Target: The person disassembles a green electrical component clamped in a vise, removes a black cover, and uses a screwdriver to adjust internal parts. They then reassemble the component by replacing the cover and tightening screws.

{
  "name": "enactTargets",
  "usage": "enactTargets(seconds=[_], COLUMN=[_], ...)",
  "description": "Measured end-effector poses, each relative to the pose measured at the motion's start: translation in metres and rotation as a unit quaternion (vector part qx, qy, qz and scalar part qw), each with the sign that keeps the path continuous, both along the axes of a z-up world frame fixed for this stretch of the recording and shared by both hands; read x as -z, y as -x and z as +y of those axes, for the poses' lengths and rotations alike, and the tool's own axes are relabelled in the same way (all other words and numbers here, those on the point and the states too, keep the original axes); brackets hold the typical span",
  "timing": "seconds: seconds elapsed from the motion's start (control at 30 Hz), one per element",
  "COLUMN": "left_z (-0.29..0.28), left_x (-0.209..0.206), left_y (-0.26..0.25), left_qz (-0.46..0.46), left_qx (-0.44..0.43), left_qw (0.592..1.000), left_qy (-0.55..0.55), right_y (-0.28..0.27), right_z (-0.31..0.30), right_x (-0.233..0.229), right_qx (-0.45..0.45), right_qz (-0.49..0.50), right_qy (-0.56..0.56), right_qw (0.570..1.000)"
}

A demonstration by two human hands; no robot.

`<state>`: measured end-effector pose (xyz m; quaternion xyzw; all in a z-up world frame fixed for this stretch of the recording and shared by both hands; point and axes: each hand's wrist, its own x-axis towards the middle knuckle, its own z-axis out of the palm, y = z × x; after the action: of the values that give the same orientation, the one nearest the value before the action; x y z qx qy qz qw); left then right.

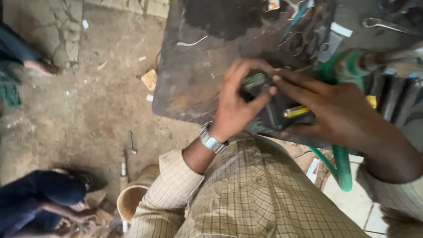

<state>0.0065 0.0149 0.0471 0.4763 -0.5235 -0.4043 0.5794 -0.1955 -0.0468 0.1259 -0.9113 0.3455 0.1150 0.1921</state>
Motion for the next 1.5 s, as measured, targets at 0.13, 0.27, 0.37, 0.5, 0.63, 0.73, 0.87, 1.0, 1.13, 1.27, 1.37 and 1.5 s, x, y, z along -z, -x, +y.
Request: enactTargets(seconds=[0.13, 0.27, 0.37, 0.5, 0.63, 0.73, 0.87, 1.0, 1.13, 1.27, 1.37, 1.5], left_z=[-0.001, -0.001, -0.003, 0.000, 0.003, 0.010, 0.018, 0.026, 0.028, 0.028, 0.022, 0.023], left_x=[-0.013, -0.011, -0.001, 0.008, 0.015, 0.020, 0.032, 0.037, 0.040, 0.037, 0.032, 0.029], left_y=[-0.002, -0.009, -0.007, 0.000, 0.000, -0.014, -0.027, -0.032, -0.036, -0.037, -0.033, -0.028], left_qz=[0.010, -0.032, -0.011, -0.078, -0.067, -0.056, -0.005, 0.029, 0.042, 0.052, 0.058, 0.051], left_qx=[0.091, 0.131, 0.120, 0.080, 0.044, 0.074, 0.085, 0.087, 0.093, 0.098, 0.111, 0.094], left_qw=[0.996, 0.991, 0.992, 0.994, 0.996, 0.995, 0.996, 0.995, 0.993, 0.992, 0.990, 0.993], left_qy=[0.018, -0.014, -0.041, -0.007, -0.048, -0.045, -0.033, -0.043, -0.058, -0.066, -0.063, -0.059], right_y=[0.037, 0.075, 0.085, 0.098, 0.121, 0.139, 0.163, 0.176, 0.182, 0.186, 0.185, 0.168], right_z=[-0.006, -0.001, 0.003, 0.018, 0.037, 0.040, 0.043, 0.050, 0.054, 0.055, 0.053, 0.053], right_x=[0.008, 0.020, 0.039, 0.048, 0.046, 0.053, 0.065, 0.072, 0.082, 0.089, 0.086, 0.076], right_qx=[0.000, 0.129, 0.198, 0.290, 0.233, 0.242, 0.342, 0.394, 0.445, 0.455, 0.415, 0.327], right_qz=[-0.411, -0.592, -0.621, -0.535, -0.554, -0.506, -0.401, -0.359, -0.412, -0.495, -0.604, -0.759], right_qy=[-0.096, -0.139, -0.067, -0.107, -0.100, 0.002, 0.047, 0.062, 0.033, -0.047, -0.115, -0.192], right_qw=[0.907, 0.783, 0.755, 0.787, 0.793, 0.828, 0.849, 0.844, 0.794, 0.739, 0.670, 0.530])
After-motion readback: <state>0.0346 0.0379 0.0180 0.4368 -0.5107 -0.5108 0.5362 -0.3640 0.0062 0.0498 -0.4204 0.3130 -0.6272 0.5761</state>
